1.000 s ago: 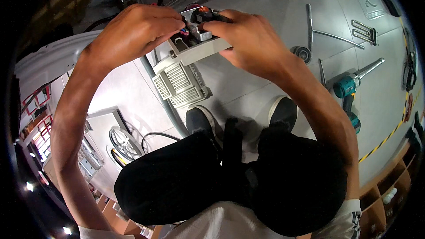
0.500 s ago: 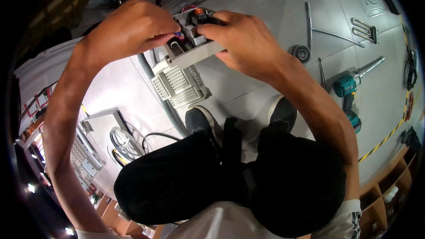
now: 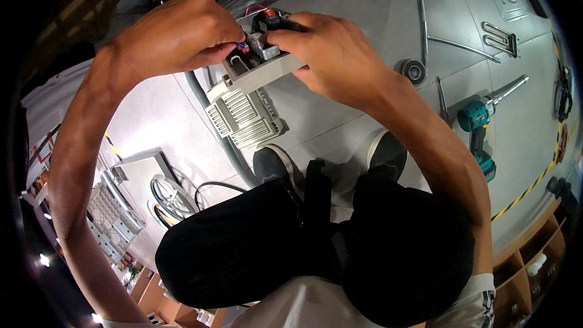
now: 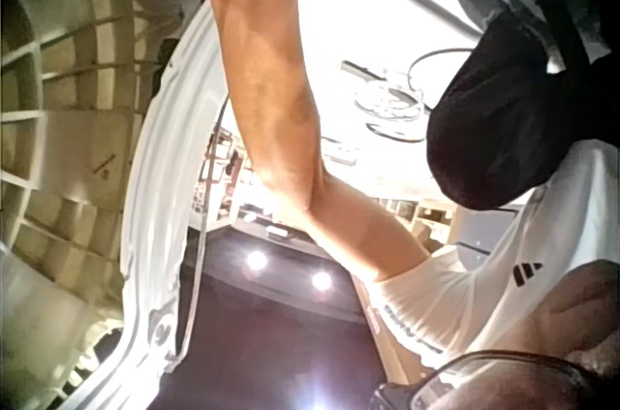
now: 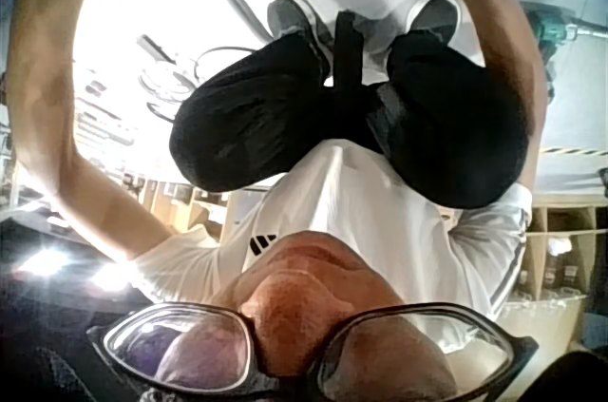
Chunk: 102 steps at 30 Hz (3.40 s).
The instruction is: The person disconnects and reconnects colored wire bundles with plastic connectors from a circuit board housing by hand.
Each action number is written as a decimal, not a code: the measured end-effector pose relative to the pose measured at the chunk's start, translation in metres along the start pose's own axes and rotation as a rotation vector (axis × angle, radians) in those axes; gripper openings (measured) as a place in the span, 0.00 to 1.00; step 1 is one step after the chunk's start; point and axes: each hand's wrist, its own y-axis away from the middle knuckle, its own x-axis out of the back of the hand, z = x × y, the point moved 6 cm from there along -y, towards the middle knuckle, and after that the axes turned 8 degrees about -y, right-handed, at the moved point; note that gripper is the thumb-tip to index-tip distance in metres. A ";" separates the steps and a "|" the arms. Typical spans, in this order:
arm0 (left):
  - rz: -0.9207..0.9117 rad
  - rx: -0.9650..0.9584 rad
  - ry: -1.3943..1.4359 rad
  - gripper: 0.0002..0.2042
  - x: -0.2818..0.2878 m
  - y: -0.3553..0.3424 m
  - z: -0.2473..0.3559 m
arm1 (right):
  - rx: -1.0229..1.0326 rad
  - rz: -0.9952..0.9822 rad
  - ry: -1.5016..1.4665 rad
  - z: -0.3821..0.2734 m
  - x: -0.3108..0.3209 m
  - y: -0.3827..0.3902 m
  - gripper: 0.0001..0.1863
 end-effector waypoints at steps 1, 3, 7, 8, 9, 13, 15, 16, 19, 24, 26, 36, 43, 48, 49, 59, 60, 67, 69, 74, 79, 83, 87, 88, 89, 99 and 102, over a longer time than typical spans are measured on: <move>0.029 -0.014 -0.024 0.05 0.001 0.001 0.001 | -0.001 -0.004 -0.008 -0.001 0.000 -0.001 0.22; 0.088 -0.042 -0.073 0.06 0.000 0.004 0.002 | 0.012 0.000 -0.028 -0.001 -0.001 -0.001 0.22; 0.199 -0.099 -0.086 0.07 0.002 0.007 0.003 | 0.019 0.026 -0.085 0.003 0.000 0.000 0.22; 0.214 -0.100 -0.106 0.07 0.001 0.008 0.003 | 0.012 0.030 -0.106 0.003 0.000 0.000 0.23; 0.229 -0.101 -0.127 0.07 0.001 0.009 0.003 | 0.020 0.024 -0.083 0.002 0.000 0.000 0.23; 0.230 -0.118 -0.122 0.08 -0.001 0.012 0.003 | 0.012 0.006 -0.024 -0.001 -0.002 -0.001 0.24; 0.235 -0.130 -0.118 0.07 -0.001 0.011 0.004 | 0.020 0.009 -0.013 0.000 -0.003 -0.001 0.24; 0.255 -0.134 -0.109 0.07 -0.002 0.011 0.003 | 0.038 0.015 -0.007 0.000 -0.004 0.000 0.24; 0.283 -0.139 -0.085 0.05 -0.007 0.013 0.001 | 0.078 0.025 0.035 -0.003 -0.004 -0.001 0.24; 0.288 -0.137 -0.078 0.05 -0.009 0.017 -0.001 | 0.026 -0.030 0.032 -0.005 -0.007 0.000 0.23; 0.270 -0.137 -0.089 0.05 -0.011 0.017 0.001 | 0.013 -0.070 0.003 -0.005 -0.007 0.000 0.22; 0.281 -0.104 -0.094 0.04 -0.018 0.023 0.000 | 0.010 -0.051 -0.063 -0.006 -0.011 0.003 0.22; 0.322 -0.154 -0.112 0.03 -0.018 0.021 0.002 | -0.039 -0.061 -0.095 -0.003 -0.012 0.003 0.22; 0.134 -0.130 -0.153 0.04 -0.008 0.012 0.005 | -0.020 -0.051 -0.073 -0.002 -0.013 0.004 0.22; 0.158 -0.122 -0.105 0.04 -0.009 0.012 0.003 | -0.021 -0.053 -0.072 -0.002 -0.013 0.004 0.22; 0.150 -0.110 -0.106 0.03 -0.012 0.008 0.005 | 0.007 -0.011 -0.116 0.002 -0.015 0.006 0.24; 0.150 -0.118 -0.118 0.03 -0.010 0.007 0.007 | 0.007 -0.005 -0.101 0.004 -0.015 0.006 0.25; 0.097 -0.047 -0.178 0.07 -0.008 0.003 0.009 | -0.010 -0.029 -0.091 0.002 -0.016 0.005 0.25; 0.076 -0.066 -0.160 0.07 -0.010 0.004 0.005 | -0.006 -0.022 -0.093 0.002 -0.017 0.006 0.25; 0.173 -0.123 -0.107 0.07 -0.013 0.006 0.005 | 0.009 -0.032 -0.125 0.000 -0.017 0.006 0.25; 0.218 -0.162 -0.073 0.07 -0.015 0.012 0.002 | 0.049 -0.003 -0.085 -0.003 -0.019 0.007 0.27; 0.224 -0.170 -0.056 0.07 -0.016 0.011 0.002 | -0.029 -0.020 -0.181 0.003 -0.026 0.012 0.27; 0.239 -0.198 -0.056 0.06 -0.022 0.015 0.001 | 0.019 0.023 -0.163 0.001 -0.027 0.013 0.27; 0.233 -0.180 -0.061 0.05 -0.022 0.014 0.000 | 0.013 0.029 -0.169 0.001 -0.027 0.013 0.27; 0.226 -0.162 -0.065 0.05 -0.021 0.014 0.000 | 0.009 0.035 -0.176 0.002 -0.028 0.013 0.27; 0.603 0.643 1.014 0.12 -0.068 0.069 -0.024 | -0.034 0.115 -0.228 0.011 -0.033 0.023 0.31; 0.558 0.871 1.555 0.26 -0.131 0.088 0.006 | -0.050 0.074 -0.315 0.004 -0.035 0.018 0.30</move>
